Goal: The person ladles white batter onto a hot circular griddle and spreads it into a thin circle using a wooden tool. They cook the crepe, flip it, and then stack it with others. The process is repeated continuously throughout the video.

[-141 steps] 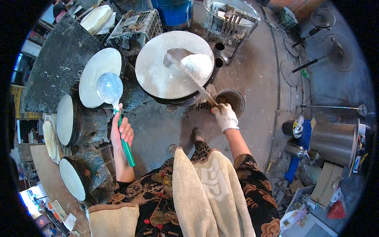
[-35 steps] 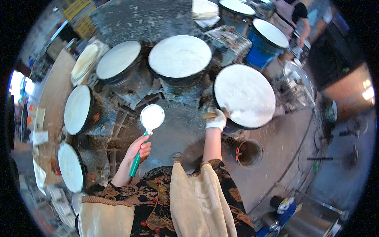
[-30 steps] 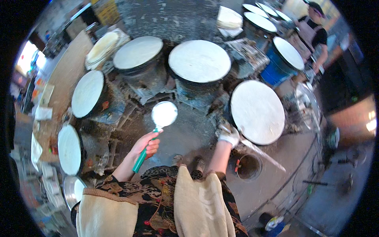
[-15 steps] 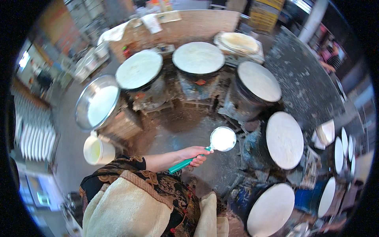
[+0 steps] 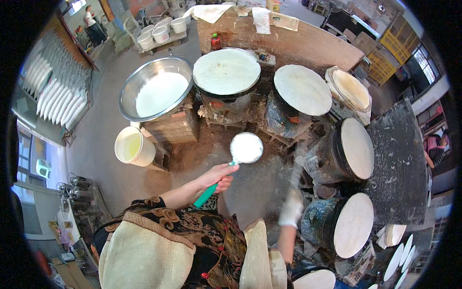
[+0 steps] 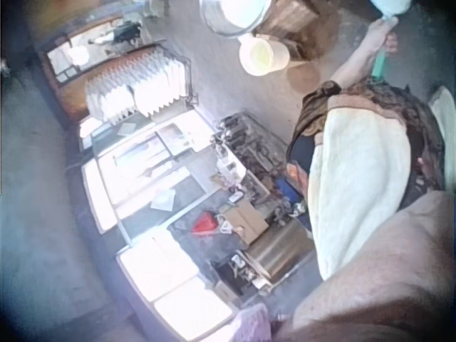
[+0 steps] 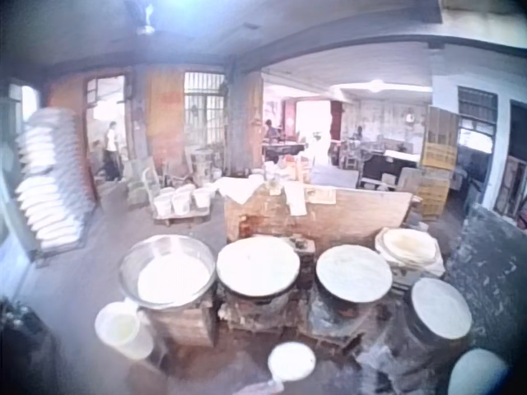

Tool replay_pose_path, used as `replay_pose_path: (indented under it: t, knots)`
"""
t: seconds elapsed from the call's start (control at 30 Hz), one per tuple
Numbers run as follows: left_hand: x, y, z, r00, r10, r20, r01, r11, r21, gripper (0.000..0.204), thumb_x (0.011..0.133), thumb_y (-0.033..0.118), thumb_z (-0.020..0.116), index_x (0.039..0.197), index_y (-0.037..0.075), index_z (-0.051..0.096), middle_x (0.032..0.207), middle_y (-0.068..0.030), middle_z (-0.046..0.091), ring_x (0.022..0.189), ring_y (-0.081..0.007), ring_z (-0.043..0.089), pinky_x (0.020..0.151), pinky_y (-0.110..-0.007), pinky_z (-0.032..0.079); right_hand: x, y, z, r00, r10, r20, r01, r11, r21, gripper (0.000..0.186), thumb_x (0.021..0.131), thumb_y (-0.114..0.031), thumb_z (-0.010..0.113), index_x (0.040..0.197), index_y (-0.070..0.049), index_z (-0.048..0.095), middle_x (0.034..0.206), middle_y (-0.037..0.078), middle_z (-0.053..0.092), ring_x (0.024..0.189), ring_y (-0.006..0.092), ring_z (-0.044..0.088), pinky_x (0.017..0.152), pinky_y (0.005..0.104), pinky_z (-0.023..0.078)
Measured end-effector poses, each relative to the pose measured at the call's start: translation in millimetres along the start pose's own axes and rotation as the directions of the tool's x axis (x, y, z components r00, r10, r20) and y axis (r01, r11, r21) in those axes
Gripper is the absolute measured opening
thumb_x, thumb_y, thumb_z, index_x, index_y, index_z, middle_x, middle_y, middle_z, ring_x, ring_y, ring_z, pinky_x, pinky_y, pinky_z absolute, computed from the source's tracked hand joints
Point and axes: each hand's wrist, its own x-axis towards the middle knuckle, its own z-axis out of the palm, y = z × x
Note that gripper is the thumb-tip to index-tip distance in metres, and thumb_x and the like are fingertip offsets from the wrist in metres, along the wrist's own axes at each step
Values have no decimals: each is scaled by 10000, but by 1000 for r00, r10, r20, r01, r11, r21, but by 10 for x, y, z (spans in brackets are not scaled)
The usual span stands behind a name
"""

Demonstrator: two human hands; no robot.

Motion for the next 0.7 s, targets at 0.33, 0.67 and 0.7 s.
replay_pose_path:
  t: [0.33,0.67,0.7]
  knots:
    - [-354,978,-1175,887,277,-369,-325,943,-72,142,858,102,578,963,60,492,468,57,344,320,-61,343,290,-213,288,1509,-860,2484,590,192,784,-465,875,136,294,873,-308,558,972,-42,636,801,77,651,664,168,585,607,307,462]
    - [-390,1451,-1668,761,322,-563,-567,752,-336,209,882,73,519,1086,96,480,467,55,331,309,-58,331,264,-198,287,3088,-103,3630,390,669,632,-709,-220,670,156,901,-144,423,804,-89,533,723,60,572,589,188,531,551,325,439]
    - [-406,1485,-1636,745,321,-584,-583,739,-337,158,883,75,522,1034,97,482,466,54,332,308,-60,334,264,-199,287,3170,-111,3578,389,720,574,-590,-284,756,183,913,-157,409,795,-89,531,689,52,567,592,185,535,557,322,444]
